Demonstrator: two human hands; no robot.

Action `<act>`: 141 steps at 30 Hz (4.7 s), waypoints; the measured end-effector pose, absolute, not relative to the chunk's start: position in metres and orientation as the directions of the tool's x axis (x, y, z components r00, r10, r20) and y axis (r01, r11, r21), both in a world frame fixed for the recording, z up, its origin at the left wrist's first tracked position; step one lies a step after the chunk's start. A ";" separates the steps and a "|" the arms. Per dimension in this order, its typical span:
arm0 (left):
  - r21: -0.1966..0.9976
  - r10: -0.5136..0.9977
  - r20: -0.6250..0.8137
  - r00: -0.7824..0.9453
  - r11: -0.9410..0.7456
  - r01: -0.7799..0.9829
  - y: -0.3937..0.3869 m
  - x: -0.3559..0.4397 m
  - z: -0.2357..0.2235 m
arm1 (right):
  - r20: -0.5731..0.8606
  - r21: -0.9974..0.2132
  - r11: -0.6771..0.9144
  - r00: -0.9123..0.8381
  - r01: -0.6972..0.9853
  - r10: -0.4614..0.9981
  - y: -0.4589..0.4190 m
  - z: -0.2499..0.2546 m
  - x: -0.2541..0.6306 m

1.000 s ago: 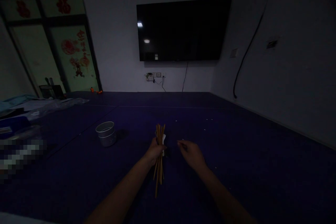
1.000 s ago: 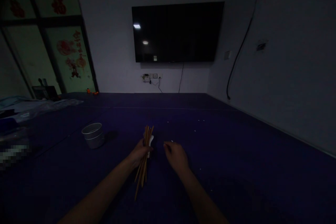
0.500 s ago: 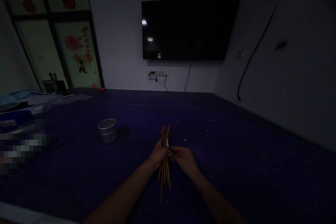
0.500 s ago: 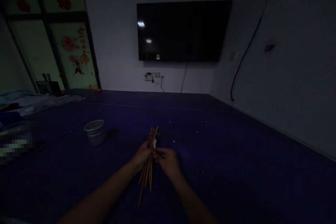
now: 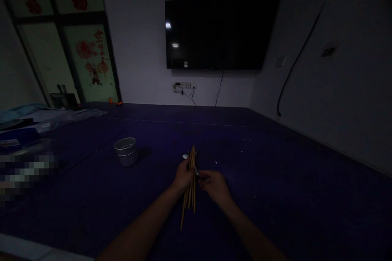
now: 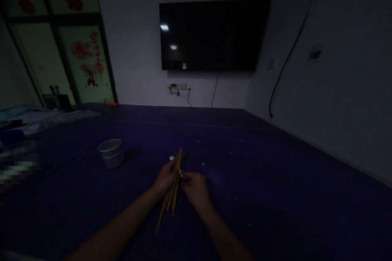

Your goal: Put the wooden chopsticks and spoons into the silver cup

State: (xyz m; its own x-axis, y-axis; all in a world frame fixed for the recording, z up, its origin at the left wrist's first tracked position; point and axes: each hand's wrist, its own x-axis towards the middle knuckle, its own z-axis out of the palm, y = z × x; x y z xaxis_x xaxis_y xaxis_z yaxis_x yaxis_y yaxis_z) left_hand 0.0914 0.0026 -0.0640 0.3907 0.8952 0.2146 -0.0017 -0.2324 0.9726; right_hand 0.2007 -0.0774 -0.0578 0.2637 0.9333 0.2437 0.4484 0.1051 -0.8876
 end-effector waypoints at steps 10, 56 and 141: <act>0.968 0.872 0.234 0.430 -0.252 -0.016 0.005 0.090 -0.068 | 0.239 -0.887 0.077 0.311 0.455 0.920 -0.074 -0.063 0.203; 0.939 0.949 0.107 0.296 -0.195 0.285 0.003 0.081 -0.042 | 0.313 -0.770 0.119 0.209 0.626 0.926 -0.070 -0.051 0.171; 0.839 0.887 0.217 0.407 -0.383 0.386 -0.013 0.081 -0.045 | -0.007 -0.685 -0.331 0.449 0.649 0.894 -0.062 -0.042 0.204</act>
